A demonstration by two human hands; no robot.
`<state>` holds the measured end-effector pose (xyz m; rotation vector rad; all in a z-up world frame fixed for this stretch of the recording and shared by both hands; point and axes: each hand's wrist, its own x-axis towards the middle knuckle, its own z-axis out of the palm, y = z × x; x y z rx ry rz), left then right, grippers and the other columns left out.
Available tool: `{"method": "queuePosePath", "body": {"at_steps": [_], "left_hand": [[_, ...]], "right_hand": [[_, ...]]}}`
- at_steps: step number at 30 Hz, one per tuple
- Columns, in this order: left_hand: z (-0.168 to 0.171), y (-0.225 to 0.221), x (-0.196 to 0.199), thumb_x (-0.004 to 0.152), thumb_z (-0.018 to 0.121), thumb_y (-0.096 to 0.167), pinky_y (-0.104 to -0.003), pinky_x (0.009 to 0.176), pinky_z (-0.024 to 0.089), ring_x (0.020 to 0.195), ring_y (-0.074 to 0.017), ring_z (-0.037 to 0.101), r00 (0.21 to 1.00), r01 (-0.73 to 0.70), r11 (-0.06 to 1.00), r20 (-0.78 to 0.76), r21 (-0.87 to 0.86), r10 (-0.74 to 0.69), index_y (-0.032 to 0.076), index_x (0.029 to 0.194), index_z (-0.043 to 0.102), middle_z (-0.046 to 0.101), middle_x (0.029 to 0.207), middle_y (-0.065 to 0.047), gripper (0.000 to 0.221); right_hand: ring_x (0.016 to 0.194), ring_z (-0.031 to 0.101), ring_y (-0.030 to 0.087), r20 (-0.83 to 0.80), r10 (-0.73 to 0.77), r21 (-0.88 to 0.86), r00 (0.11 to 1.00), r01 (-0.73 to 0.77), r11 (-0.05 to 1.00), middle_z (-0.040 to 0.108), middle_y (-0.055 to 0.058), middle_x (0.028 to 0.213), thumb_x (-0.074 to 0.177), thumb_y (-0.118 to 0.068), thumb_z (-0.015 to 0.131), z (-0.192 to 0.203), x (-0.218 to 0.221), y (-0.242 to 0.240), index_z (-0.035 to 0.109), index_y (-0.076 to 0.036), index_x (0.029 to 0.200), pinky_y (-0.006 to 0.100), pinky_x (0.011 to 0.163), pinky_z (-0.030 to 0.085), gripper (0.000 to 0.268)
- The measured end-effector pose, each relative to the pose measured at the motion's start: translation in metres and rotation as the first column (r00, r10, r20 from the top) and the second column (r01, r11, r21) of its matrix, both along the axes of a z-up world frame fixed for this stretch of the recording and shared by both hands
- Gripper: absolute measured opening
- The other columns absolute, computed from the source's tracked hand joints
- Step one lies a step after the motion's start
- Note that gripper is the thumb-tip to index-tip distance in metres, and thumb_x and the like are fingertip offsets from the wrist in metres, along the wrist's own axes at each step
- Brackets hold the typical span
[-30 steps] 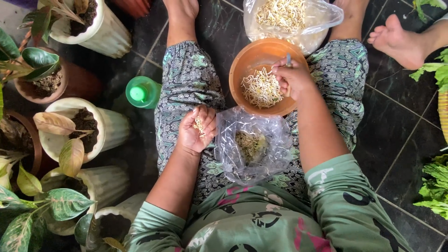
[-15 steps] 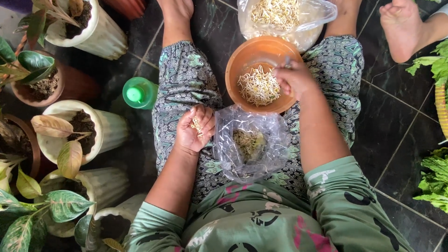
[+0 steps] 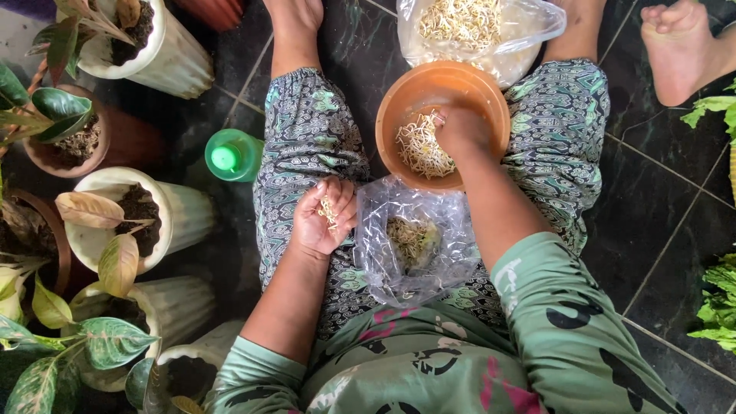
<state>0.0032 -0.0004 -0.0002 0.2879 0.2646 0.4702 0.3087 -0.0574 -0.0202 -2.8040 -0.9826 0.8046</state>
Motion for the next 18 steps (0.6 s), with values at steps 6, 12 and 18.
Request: {"method": "queuePosePath", "body": {"at_steps": [6,12,18], "left_hand": [[0.001,0.002,0.0,0.099,0.056,0.034,-0.022,0.039,0.044,0.046,-0.0076,0.044,1.0,-0.014,1.0,-0.006,0.005,0.014,0.016,0.075,0.052,0.041,0.062,0.002,0.03],[-0.005,0.002,0.002,0.099,0.056,0.034,-0.023,0.041,0.043,0.049,-0.0087,0.042,0.998,-0.007,1.0,0.055,-0.023,0.009,0.015,0.075,0.053,0.04,0.063,0.002,0.031],[0.015,0.009,-0.013,0.102,0.052,0.029,-0.024,0.046,0.047,0.054,-0.0095,0.05,0.977,-0.129,0.977,0.15,-0.168,0.154,0.015,0.081,0.063,0.052,0.067,0.001,0.028]], "right_hand": [[0.059,0.064,0.019,-0.35,-0.148,0.505,0.925,0.319,0.802,0.066,0.007,0.07,0.09,-0.018,0.064,0.035,0.01,-0.023,0.071,-0.012,0.099,0.036,0.053,0.052,0.013],[0.034,0.044,0.01,-0.493,-0.153,0.525,0.856,0.433,0.732,0.065,0.005,0.065,0.088,-0.014,0.06,0.05,0.024,-0.053,0.076,-0.019,0.111,0.023,0.03,0.043,0.029],[0.039,0.044,0.009,-0.511,-0.058,0.636,0.857,0.423,0.645,0.062,0.01,0.072,0.097,-0.009,0.061,0.154,-0.018,-0.102,0.072,-0.01,0.12,0.022,0.034,0.038,0.026]]}}
